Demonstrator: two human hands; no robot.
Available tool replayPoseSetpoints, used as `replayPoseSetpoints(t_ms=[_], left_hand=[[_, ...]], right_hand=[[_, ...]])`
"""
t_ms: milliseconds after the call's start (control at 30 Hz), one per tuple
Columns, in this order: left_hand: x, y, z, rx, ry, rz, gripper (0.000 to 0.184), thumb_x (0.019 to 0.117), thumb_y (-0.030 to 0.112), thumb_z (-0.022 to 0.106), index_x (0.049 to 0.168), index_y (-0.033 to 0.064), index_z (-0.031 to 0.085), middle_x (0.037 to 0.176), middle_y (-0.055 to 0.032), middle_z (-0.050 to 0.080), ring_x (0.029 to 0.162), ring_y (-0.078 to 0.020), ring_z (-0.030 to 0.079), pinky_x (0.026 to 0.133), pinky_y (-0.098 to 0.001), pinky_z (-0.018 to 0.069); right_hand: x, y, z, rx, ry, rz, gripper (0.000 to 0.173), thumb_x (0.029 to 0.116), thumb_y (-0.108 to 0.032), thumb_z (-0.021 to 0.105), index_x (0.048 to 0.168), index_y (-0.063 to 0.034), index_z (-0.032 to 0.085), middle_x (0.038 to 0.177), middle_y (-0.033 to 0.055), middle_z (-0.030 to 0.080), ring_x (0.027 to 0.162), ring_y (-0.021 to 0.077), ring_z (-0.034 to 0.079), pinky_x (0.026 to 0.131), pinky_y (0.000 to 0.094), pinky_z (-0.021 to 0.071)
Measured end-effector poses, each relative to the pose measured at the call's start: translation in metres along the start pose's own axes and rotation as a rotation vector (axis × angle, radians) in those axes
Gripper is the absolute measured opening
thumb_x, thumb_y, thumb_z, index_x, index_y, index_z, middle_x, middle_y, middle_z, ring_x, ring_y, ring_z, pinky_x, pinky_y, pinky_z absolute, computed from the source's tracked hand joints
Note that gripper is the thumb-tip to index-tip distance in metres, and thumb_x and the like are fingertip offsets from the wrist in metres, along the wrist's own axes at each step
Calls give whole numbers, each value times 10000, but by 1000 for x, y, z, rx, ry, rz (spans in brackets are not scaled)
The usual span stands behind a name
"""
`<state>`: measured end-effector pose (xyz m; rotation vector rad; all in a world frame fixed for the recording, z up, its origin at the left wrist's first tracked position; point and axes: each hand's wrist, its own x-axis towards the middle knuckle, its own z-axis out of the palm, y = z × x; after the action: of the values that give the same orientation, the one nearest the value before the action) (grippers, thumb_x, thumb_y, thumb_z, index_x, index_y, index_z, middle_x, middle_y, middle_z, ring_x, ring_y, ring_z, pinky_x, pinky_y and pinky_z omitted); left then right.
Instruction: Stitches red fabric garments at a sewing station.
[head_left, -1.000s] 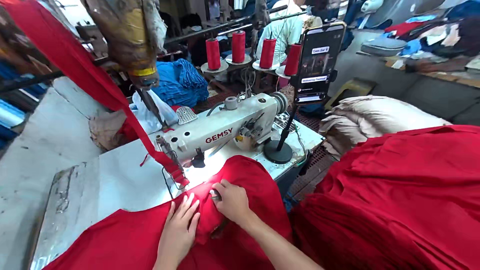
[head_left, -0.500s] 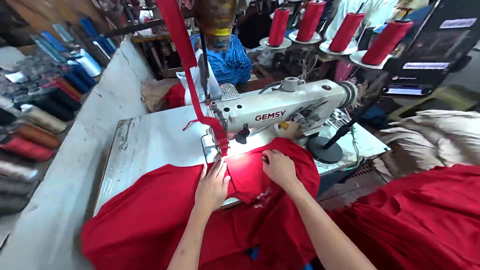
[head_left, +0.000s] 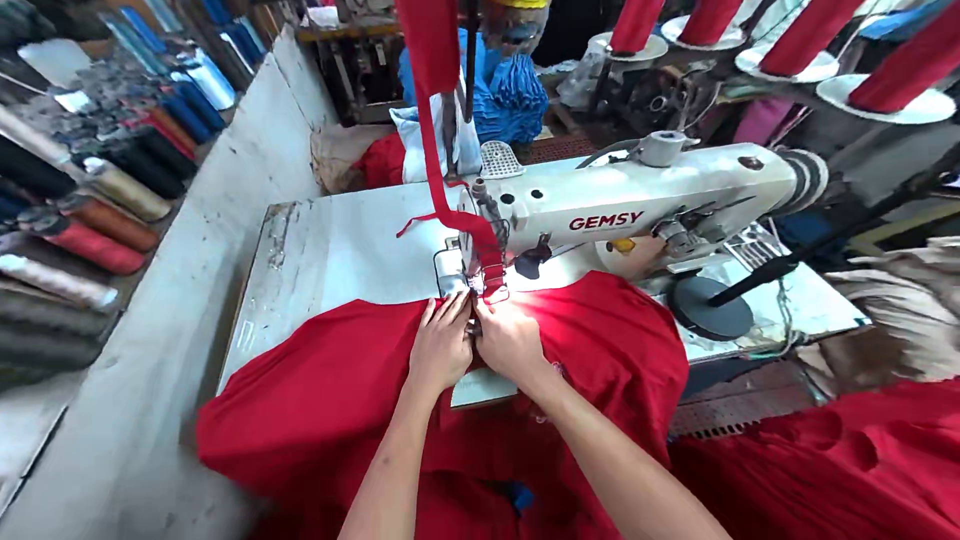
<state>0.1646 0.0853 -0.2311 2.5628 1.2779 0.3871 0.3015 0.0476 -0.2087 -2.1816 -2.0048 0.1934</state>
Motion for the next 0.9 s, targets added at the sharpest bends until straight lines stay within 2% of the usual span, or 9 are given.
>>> replayPoseSetpoints(t_ms=[267, 400, 467, 567, 667, 733, 767, 833, 900], left_hand=[[10, -4, 1, 52, -24, 3, 573, 963, 148, 450, 1534, 159, 480, 1636, 36, 397, 1535, -125, 300, 1280, -490, 149], [28, -19, 2, 37, -12, 16, 502, 1099, 323, 304, 1501, 114, 522, 1625, 4, 418, 1537, -134, 300, 1285, -494, 137], [42, -29, 0, -4, -3, 31, 498, 1096, 335, 310, 1473, 121, 554, 1614, 4, 431, 1537, -131, 294, 1285, -494, 131], [51, -35, 2, 6, 83, 41, 437, 1089, 293, 373, 1396, 116, 630, 1557, -28, 507, 1513, -176, 357, 1272, -508, 186], [39, -6, -3, -84, 339, -129, 345, 1045, 209, 469, 1289, 108, 692, 1447, -88, 598, 1430, -266, 472, 1214, -525, 309], [21, 20, -7, -390, 476, -213, 284, 1037, 132, 482, 1211, 42, 688, 1261, -116, 661, 1200, -222, 621, 1034, -408, 515], [10, 27, -4, -527, 484, -225, 263, 1041, 120, 481, 1189, 16, 672, 1166, -118, 680, 1068, -189, 668, 930, -365, 569], [-9, 26, 8, -507, 420, -213, 263, 1040, 135, 486, 1168, 20, 686, 1097, -106, 708, 998, -169, 696, 904, -345, 583], [-20, 19, 14, -259, 401, -149, 292, 1033, 194, 490, 1148, 74, 730, 1114, -97, 701, 1081, -216, 664, 969, -375, 546]], right_hand=[[-1, 7, 13, 1, 152, -32, 471, 901, -244, 580, 1358, -186, 677, 1093, 114, 744, 855, 327, 734, 633, 519, 560], [-14, 8, 5, 68, 37, -16, 463, 923, -224, 573, 1379, -213, 655, 1165, 101, 720, 880, 326, 727, 650, 536, 564], [-25, 10, 4, 89, 24, -18, 431, 930, -237, 565, 1345, -209, 677, 1134, 95, 717, 845, 314, 721, 627, 523, 560], [-29, 10, 2, 101, 21, -21, 395, 921, -224, 570, 1294, -190, 695, 1117, 89, 715, 836, 304, 718, 620, 507, 557], [-18, 12, 1, 120, 26, -17, 343, 929, -231, 580, 1247, -198, 704, 1160, 87, 716, 903, 319, 724, 667, 542, 566], [-9, 18, 8, 149, 125, -53, 279, 932, -262, 609, 1172, -195, 732, 1099, 86, 732, 866, 323, 729, 639, 553, 567], [-6, 22, 11, 165, 157, -71, 267, 928, -262, 618, 1157, -194, 737, 1075, 83, 735, 859, 321, 728, 633, 555, 563], [-2, 31, 11, 197, 173, -109, 294, 912, -205, 624, 1180, -199, 745, 1093, 81, 744, 897, 321, 733, 666, 566, 566], [-3, 43, 14, 200, 201, -148, 317, 892, -180, 622, 1181, -210, 748, 1062, 83, 747, 885, 308, 734, 668, 551, 566]])
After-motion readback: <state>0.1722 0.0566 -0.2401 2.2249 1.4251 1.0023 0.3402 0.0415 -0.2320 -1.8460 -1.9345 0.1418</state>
